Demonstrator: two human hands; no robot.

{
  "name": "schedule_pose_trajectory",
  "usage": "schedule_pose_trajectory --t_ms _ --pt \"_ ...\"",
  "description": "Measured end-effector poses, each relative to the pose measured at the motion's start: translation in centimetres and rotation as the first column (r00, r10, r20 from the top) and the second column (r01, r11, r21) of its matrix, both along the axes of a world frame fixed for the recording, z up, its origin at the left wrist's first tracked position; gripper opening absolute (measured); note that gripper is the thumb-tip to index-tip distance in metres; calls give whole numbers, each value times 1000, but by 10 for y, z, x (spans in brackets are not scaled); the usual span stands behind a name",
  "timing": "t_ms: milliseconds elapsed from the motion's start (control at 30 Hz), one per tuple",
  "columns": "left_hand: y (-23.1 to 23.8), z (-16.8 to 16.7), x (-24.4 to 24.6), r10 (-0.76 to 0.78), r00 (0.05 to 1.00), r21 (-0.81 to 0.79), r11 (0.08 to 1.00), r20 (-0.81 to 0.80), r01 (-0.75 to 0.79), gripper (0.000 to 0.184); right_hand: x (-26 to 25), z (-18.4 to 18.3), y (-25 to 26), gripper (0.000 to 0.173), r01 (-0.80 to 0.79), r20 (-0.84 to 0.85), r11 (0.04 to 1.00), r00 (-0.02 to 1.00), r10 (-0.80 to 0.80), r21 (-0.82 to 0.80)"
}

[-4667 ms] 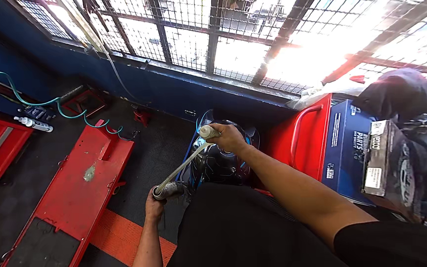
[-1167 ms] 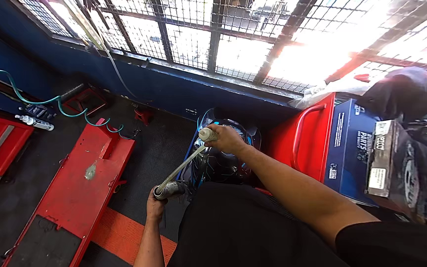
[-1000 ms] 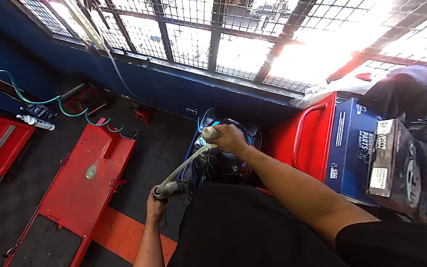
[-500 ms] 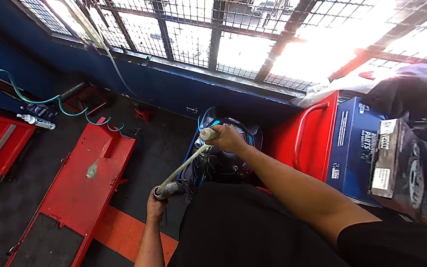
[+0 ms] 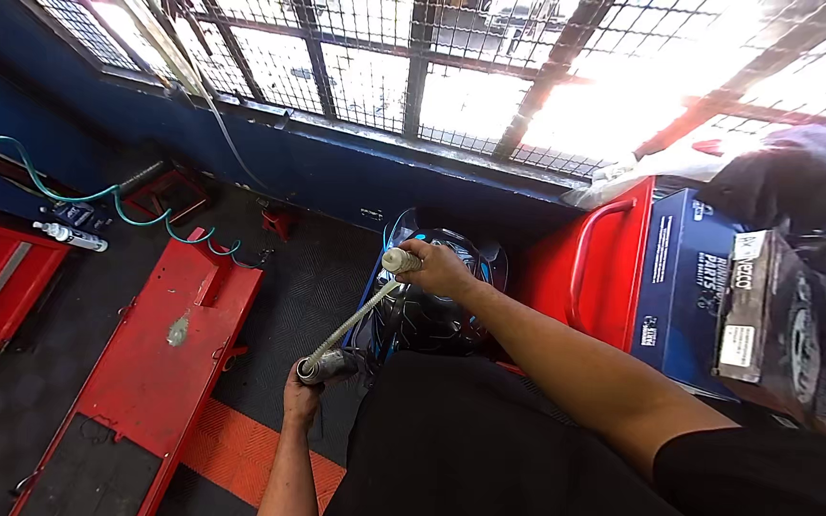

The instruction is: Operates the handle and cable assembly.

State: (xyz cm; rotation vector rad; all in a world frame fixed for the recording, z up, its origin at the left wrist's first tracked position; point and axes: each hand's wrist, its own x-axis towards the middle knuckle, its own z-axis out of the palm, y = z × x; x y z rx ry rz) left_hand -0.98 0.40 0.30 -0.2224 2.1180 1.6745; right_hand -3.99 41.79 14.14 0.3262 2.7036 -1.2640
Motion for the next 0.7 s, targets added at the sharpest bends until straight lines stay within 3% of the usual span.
schedule_pose_trajectory --t_ms 700 --pt "0 -3 2 14 1000 27 1000 8 -14 64 -2 1 -2 62 -30 12 999 999 30 22"
